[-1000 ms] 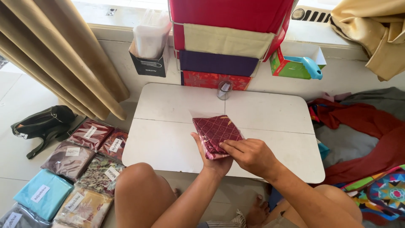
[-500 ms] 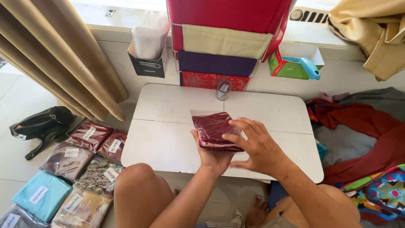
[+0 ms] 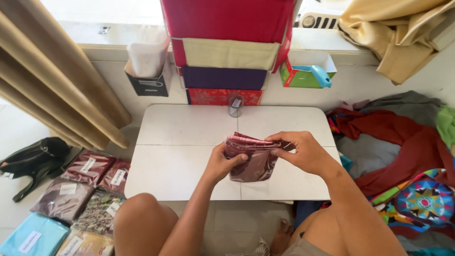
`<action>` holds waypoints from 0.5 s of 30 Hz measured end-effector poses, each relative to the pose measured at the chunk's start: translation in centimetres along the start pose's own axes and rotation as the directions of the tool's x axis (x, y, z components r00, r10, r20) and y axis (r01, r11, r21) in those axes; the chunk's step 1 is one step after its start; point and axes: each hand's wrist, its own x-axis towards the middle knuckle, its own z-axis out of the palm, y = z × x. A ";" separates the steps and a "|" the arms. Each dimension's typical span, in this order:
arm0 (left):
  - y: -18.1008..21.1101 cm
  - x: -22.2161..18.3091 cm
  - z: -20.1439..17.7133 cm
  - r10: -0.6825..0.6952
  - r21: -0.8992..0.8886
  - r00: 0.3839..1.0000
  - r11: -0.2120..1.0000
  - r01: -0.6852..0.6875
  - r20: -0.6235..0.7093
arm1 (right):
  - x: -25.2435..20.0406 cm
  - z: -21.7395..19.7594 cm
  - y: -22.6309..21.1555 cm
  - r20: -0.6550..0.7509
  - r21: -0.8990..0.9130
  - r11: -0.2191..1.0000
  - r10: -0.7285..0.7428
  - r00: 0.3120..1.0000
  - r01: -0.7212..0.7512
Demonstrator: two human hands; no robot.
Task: Cleaning a piece of fabric with a lint roller, folding it, and placing it into a plastic packaging sleeve.
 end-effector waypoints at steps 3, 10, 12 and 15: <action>2.8 0.2 1.2 -0.056 -0.028 0.998 0.998 0.055 -0.015 | -0.5 -1.2 0.6 0.016 0.009 1.000 0.000 1.000 -0.001; 5.7 1.3 1.6 -0.026 0.129 0.994 0.991 0.040 -0.110 | 0.1 -1.6 2.0 -0.114 0.046 0.979 -0.191 0.975 0.197; 7.0 1.5 1.5 -0.009 0.162 0.991 0.986 0.031 -0.132 | 0.6 -0.8 3.0 -0.149 0.053 0.967 -0.238 0.960 0.248; 9.5 2.0 1.2 0.041 0.254 0.990 0.967 -0.005 -0.134 | 2.0 1.9 5.4 0.043 0.287 0.953 -0.115 0.992 0.098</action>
